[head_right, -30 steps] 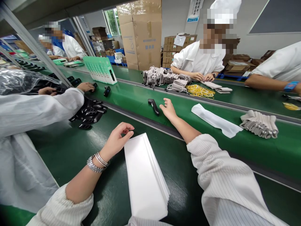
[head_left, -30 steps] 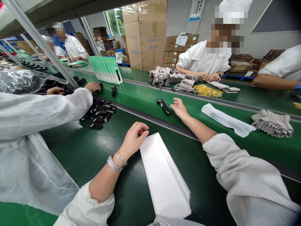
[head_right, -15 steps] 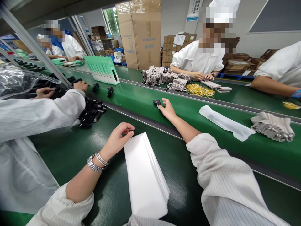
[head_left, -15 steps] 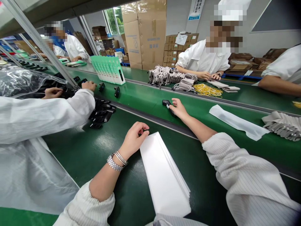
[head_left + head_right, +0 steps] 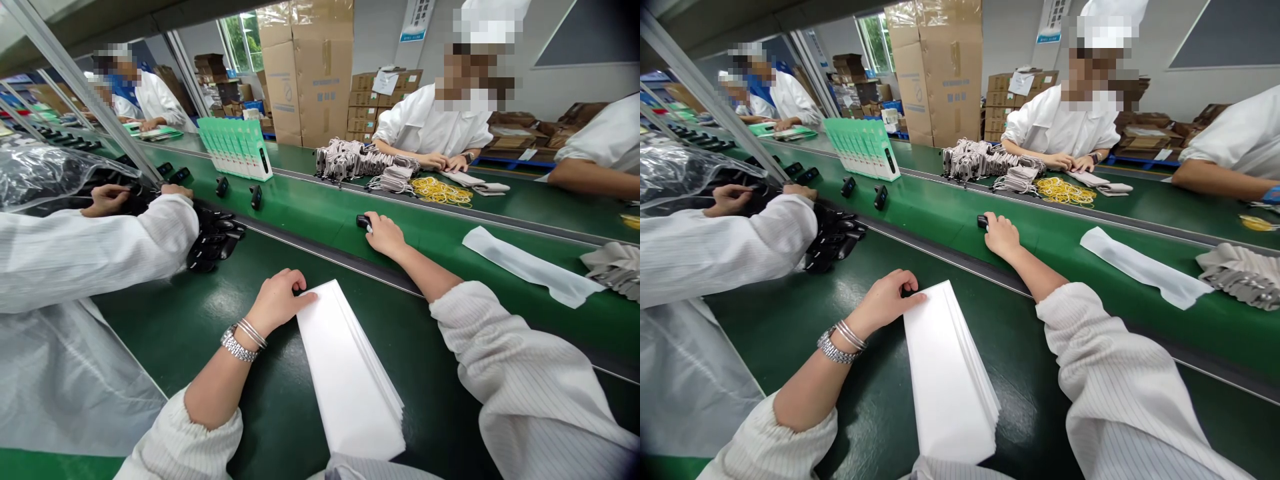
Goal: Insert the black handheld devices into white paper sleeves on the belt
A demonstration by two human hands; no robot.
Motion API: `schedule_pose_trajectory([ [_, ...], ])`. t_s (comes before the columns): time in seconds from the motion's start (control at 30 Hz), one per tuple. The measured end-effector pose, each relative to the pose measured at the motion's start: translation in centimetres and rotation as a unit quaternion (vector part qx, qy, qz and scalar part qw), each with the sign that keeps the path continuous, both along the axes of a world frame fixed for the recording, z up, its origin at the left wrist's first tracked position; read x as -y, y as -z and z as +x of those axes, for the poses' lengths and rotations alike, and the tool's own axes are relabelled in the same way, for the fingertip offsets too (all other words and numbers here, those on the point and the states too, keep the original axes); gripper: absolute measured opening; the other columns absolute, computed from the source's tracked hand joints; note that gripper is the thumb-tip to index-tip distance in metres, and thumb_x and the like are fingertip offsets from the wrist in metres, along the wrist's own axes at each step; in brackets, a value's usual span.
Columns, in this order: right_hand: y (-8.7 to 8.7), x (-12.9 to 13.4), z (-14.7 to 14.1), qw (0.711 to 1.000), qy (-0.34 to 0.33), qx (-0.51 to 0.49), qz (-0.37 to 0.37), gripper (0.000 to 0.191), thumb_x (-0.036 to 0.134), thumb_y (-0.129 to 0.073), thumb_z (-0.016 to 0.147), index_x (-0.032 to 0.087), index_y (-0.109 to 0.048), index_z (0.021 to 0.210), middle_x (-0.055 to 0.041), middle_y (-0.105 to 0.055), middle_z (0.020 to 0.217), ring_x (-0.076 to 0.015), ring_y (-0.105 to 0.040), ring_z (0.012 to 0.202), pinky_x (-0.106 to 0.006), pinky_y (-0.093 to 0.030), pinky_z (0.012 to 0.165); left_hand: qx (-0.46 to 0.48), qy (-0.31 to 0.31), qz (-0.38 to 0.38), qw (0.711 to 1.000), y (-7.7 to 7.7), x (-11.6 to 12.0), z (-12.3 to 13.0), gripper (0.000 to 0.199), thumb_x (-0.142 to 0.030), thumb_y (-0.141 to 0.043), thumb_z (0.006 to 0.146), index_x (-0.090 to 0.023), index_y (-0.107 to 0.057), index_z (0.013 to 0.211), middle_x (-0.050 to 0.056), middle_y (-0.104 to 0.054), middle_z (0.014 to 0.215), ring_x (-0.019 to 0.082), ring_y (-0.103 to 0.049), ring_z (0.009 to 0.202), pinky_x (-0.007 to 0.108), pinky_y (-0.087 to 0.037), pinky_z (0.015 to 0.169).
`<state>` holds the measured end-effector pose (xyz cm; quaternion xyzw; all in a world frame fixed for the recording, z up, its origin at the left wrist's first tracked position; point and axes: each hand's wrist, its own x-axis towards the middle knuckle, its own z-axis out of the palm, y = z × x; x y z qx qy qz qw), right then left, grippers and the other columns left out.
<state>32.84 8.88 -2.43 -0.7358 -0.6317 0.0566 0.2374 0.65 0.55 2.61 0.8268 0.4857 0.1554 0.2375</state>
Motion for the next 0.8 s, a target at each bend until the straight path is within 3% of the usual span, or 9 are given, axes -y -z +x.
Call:
schedule_pose_trajectory([
  [0.13,-0.4,0.2,-0.3,0.999,0.015,-0.033,-0.003,0.063,0.02,-0.053,0.079,0.024,-0.042,0.141,-0.0185,-0.057,0.122,-0.0391,-0.057,0.107,-0.059,-0.046,0.09,0.002,0.017,-0.027,0.999,-0.1,-0.1,-0.1,0.018,-0.03,-0.057,0.082,-0.02,-0.056,0.068,0.0,-0.058,0.071,0.015,-0.052,0.064,0.026,-0.036,0.057],
  [0.23,-0.8,0.3,-0.9,0.995,-0.003,-0.093,0.028,0.066,0.021,-0.051,0.081,0.022,-0.036,0.145,-0.0175,-0.055,0.131,-0.0379,-0.058,0.11,-0.057,-0.047,0.091,-0.003,0.005,-0.025,1.0,-0.4,0.1,-0.1,0.023,-0.033,-0.053,0.086,-0.02,-0.055,0.067,0.0,-0.056,0.068,0.015,-0.05,0.062,0.027,-0.033,0.056],
  [0.37,-1.3,0.2,-2.2,0.974,-0.064,-0.193,0.095,0.069,0.023,-0.05,0.08,0.023,-0.031,0.146,-0.0131,-0.057,0.129,-0.0307,-0.06,0.109,-0.05,-0.047,0.095,-0.026,0.015,-0.036,0.999,-1.0,0.2,-0.3,0.025,-0.041,-0.067,0.077,-0.02,-0.055,0.071,-0.002,-0.058,0.071,0.015,-0.051,0.063,0.026,-0.032,0.056],
  [0.43,-1.6,0.2,-3.1,0.956,-0.076,-0.262,0.109,0.07,0.025,-0.05,0.08,0.024,-0.028,0.146,-0.0103,-0.06,0.12,-0.0267,-0.062,0.104,-0.047,-0.048,0.095,-0.033,0.029,-0.043,0.998,-1.1,0.2,-0.4,0.023,-0.038,-0.07,0.074,-0.02,-0.055,0.07,-0.002,-0.058,0.072,0.015,-0.051,0.062,0.026,-0.032,0.056],
  [0.57,-2.3,0.7,-5.5,0.896,-0.111,-0.416,0.107,0.072,0.03,-0.054,0.076,0.026,-0.027,0.143,-0.0055,-0.062,0.102,-0.0244,-0.065,0.095,-0.045,-0.049,0.095,-0.023,0.041,-0.038,0.998,-0.9,0.3,-0.4,0.015,-0.025,-0.061,0.079,-0.019,-0.056,0.067,-0.002,-0.057,0.067,0.014,-0.049,0.059,0.025,-0.031,0.057],
  [0.8,-4.3,3.8,-10.0,0.794,-0.158,-0.583,0.065,0.076,0.032,-0.069,0.066,0.036,-0.033,0.133,0.0033,-0.056,0.09,-0.0202,-0.066,0.085,-0.044,-0.055,0.087,0.025,0.064,0.03,0.997,-0.8,0.3,0.2,0.028,-0.024,-0.047,0.091,-0.018,-0.056,0.065,0.0,-0.058,0.068,0.014,-0.051,0.061,0.026,-0.033,0.059],
])
